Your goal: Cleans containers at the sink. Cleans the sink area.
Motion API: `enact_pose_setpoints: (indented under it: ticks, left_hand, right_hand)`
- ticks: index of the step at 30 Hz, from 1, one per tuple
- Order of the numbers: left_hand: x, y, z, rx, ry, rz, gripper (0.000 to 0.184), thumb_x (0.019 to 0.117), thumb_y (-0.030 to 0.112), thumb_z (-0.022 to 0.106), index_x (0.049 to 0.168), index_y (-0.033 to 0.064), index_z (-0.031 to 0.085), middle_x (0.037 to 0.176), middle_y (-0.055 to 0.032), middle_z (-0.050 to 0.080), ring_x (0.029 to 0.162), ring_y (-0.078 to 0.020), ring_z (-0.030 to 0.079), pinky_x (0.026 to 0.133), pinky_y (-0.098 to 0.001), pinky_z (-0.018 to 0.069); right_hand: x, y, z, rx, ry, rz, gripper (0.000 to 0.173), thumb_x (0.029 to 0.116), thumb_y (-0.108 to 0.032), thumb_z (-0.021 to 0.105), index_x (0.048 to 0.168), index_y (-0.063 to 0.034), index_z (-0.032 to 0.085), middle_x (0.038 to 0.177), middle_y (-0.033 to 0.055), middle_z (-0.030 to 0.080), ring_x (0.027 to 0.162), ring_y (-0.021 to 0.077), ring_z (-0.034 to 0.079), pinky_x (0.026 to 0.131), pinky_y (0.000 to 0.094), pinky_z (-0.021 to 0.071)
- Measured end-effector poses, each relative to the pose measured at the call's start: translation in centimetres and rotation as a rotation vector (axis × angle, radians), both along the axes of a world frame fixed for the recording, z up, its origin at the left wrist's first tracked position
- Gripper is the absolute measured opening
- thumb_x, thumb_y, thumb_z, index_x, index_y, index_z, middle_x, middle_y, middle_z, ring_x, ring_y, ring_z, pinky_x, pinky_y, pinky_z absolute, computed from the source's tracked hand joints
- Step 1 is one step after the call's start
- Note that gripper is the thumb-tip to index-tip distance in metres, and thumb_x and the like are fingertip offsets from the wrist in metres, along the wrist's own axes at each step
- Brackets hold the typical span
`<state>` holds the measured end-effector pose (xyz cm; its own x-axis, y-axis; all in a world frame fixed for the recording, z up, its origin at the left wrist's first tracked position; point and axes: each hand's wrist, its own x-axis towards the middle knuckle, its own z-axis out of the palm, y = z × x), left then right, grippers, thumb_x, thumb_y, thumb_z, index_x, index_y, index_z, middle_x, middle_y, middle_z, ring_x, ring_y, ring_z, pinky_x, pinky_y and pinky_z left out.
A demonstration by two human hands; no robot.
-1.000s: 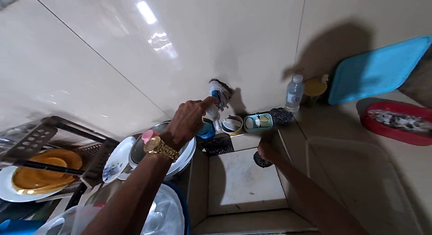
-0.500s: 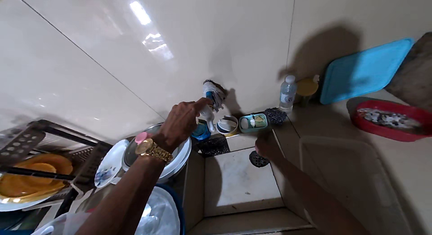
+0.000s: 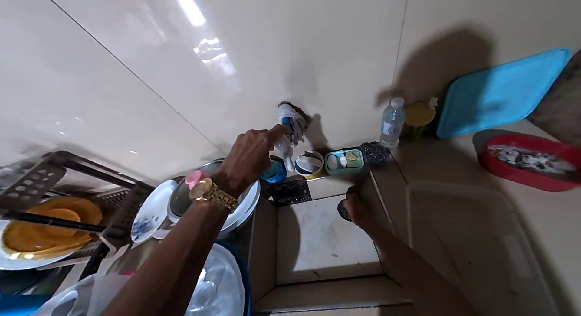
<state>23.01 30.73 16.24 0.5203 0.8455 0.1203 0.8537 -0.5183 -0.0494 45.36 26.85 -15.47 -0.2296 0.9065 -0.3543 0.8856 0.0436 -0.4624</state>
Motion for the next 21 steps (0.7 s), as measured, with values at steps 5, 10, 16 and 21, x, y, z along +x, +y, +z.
enact_pose_setpoints:
  ticks: [5, 10, 16, 21]
  left_hand:
    - [-0.2, 0.0, 0.0, -0.006, -0.02, -0.024, 0.049, 0.0936, -0.01, 0.06, 0.136, 0.0143, 0.062, 0.101, -0.0195, 0.073, 0.087, -0.0407, 0.072, 0.078, -0.058, 0.056]
    - [-0.2, 0.1, 0.1, -0.012, -0.019, -0.037, 0.05, 0.0936, -0.01, 0.059, 0.137, 0.0139, 0.061, 0.101, -0.0197, 0.072, 0.086, -0.0406, 0.072, 0.077, -0.0572, 0.0562]
    - [0.0, 0.0, 0.1, -0.016, -0.028, -0.033, 0.049, 0.0944, -0.009, 0.059, 0.138, 0.0129, 0.061, 0.1, -0.0202, 0.072, 0.087, -0.0411, 0.072, 0.078, -0.0574, 0.0559]
    - [0.0, 0.0, 0.1, -0.024, -0.042, -0.03, 0.048, 0.0938, -0.009, 0.06, 0.137, 0.0125, 0.061, 0.101, -0.02, 0.072, 0.087, -0.04, 0.072, 0.079, -0.0565, 0.0564]
  right_hand:
    - [0.3, 0.9, 0.1, 0.014, 0.001, 0.034, 0.021, 0.0951, 0.006, 0.06, 0.114, 0.0077, 0.068, 0.125, 0.0288, 0.063, 0.121, 0.0459, 0.059, 0.101, 0.058, 0.0483]
    - [0.7, 2.7, -0.6, -0.033, -0.001, 0.079, 0.023, 0.1001, 0.005, 0.051, 0.118, 0.0078, 0.066, 0.125, 0.0288, 0.063, 0.121, 0.0449, 0.06, 0.103, 0.0575, 0.0474]
    - [0.6, 2.5, 1.2, -0.063, -0.058, 0.124, 0.024, 0.1005, 0.005, 0.052, 0.12, 0.0085, 0.064, 0.126, 0.0294, 0.062, 0.121, 0.0449, 0.06, 0.102, 0.0572, 0.0477]
    - [0.8, 2.5, 0.7, -0.019, -0.032, 0.144, 0.025, 0.1013, 0.005, 0.051, 0.122, 0.0085, 0.064, 0.128, 0.0291, 0.062, 0.124, 0.0453, 0.058, 0.106, 0.0563, 0.0457]
